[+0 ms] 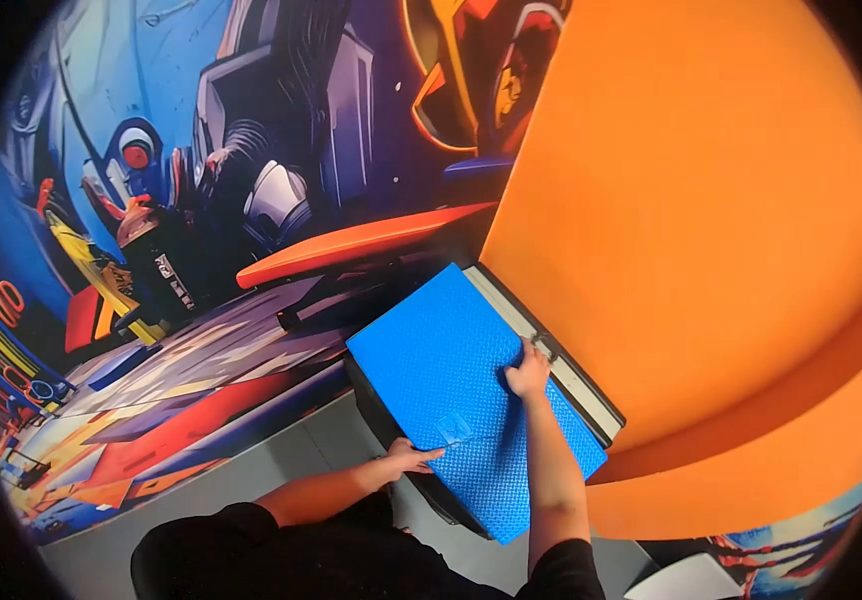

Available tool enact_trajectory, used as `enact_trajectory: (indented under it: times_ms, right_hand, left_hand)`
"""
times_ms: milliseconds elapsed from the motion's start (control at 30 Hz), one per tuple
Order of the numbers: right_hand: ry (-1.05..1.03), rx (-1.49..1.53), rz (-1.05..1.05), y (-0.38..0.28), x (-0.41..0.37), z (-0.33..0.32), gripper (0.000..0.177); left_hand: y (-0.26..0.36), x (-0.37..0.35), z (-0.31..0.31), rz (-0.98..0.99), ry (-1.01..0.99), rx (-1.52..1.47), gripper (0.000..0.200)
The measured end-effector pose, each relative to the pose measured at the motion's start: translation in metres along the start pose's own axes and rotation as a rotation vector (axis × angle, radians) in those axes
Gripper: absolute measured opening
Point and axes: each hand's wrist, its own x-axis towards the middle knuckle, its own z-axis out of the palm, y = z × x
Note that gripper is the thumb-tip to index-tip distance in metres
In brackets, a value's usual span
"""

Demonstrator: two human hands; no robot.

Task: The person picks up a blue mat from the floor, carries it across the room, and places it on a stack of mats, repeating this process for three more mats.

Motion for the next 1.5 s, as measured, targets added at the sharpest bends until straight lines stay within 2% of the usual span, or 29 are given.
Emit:
enact_trajectory:
  times_ms: [33,100,133,167,267,300,367,500,567,700,767,800,867,900,967,1000,1067,1100,1167,1233,1300,1367,1400,1433,1500]
  right_hand:
    - [-0.017,-0.005,-0.004,0.006,0.016,0.020,0.078]
    - [-0.134,0.046,-0.015,0.022,0.046,0.053,0.080]
    - [-0.246,0.018,0.029,0.022,0.057,0.063,0.082]
    - [-0.268,0.012,0.032,0.022,0.063,0.075,0.082]
    - [-0.265,-0.102,0.021,0.032,0.055,0.117,0.081]
    - [-0.293,-0.107,0.034,0.037,0.047,0.128,0.081]
    - [-0.032,-0.103,-0.061,0.037,0.035,0.132,0.078]
    - [-0.034,-0.090,-0.054,0.039,0.044,0.131,0.078]
    - [-0.013,-0.075,-0.059,0.043,0.049,0.134,0.076]
    - [0.058,-0.038,-0.121,0.047,0.043,0.132,0.072]
    - [0.094,-0.010,-0.173,0.046,0.047,0.130,0.071]
    - [0.106,-0.011,-0.169,0.046,0.045,0.129,0.071]
    - [0.126,0.006,-0.169,0.048,0.039,0.128,0.071]
    - [0.129,0.040,-0.216,0.051,0.035,0.129,0.071]
    - [0.170,0.019,-0.176,0.053,0.032,0.131,0.071]
    - [0.182,0.031,-0.184,0.055,0.032,0.131,0.069]
    - [0.193,0.089,-0.217,0.061,0.026,0.131,0.066]
    - [0.204,0.134,-0.244,0.063,0.024,0.128,0.063]
    - [0.192,0.224,-0.322,0.060,0.018,0.109,0.056]
    - [0.258,0.324,-0.431,0.068,0.015,0.112,0.046]
    - [0.352,0.429,-0.557,0.075,0.014,0.117,0.034]
    - [0.386,0.509,-0.748,0.058,0.002,0.096,0.026]
    - [0.381,0.531,-0.777,0.038,-0.014,0.078,0.025]
    - [0.372,0.545,-0.796,0.018,-0.038,0.067,0.023]
    - [0.271,0.810,-0.877,-0.019,-0.091,0.063,0.021]
  left_hand:
    - [0.005,0.010,-0.005,-0.011,0.006,-0.013,0.042]
    - [0.020,0.026,-0.012,-0.097,0.035,0.259,0.053]
    - [0.026,0.029,-0.017,-0.041,0.014,0.312,0.062]
    - [0.022,0.043,-0.022,-0.060,0.014,0.299,0.062]
    - [0.013,0.069,-0.032,-0.152,0.025,0.587,0.069]
    - [0.015,0.069,-0.033,-0.182,0.016,0.579,0.069]
    - [0.018,0.073,-0.033,-0.145,-0.012,0.668,0.068]
    - [0.020,0.082,-0.028,-0.223,-0.035,0.562,0.062]
    - [0.014,0.089,-0.023,-0.127,0.038,0.354,0.055]
    - [-0.005,0.096,-0.022,-0.172,0.060,0.493,0.051]
    - [0.014,0.089,-0.013,-0.192,0.115,0.452,0.057]
    - [0.002,0.095,-0.015,-0.178,0.153,0.450,0.057]
    - [-0.042,0.120,-0.030,-0.209,0.168,0.666,0.064]
    - [-0.046,0.118,-0.029,-0.195,0.223,0.651,0.064]
    - [-0.044,0.113,-0.024,-0.149,0.244,0.445,0.065]
    - [-0.032,0.101,-0.014,-0.126,0.304,0.426,0.065]
    - [-0.006,0.059,0.009,-0.111,0.503,0.603,0.060]
    - [-0.021,0.044,0.013,-0.099,0.560,0.582,0.060]
    - [-0.063,0.028,0.024,0.183,0.603,0.466,0.053]
    - [-0.070,-0.029,0.033,0.005,0.331,0.184,0.050]
    - [-0.103,-0.083,0.033,0.020,0.362,-0.055,0.053]
    - [-0.150,-0.137,0.024,0.030,0.562,-0.204,0.058]
    - [-0.180,-0.164,0.015,0.073,0.627,-0.293,0.058]
    - [-0.206,-0.189,0.012,-0.003,0.790,-0.355,0.053]
    - [-0.264,-0.246,0.005,0.009,0.920,-0.593,0.046]
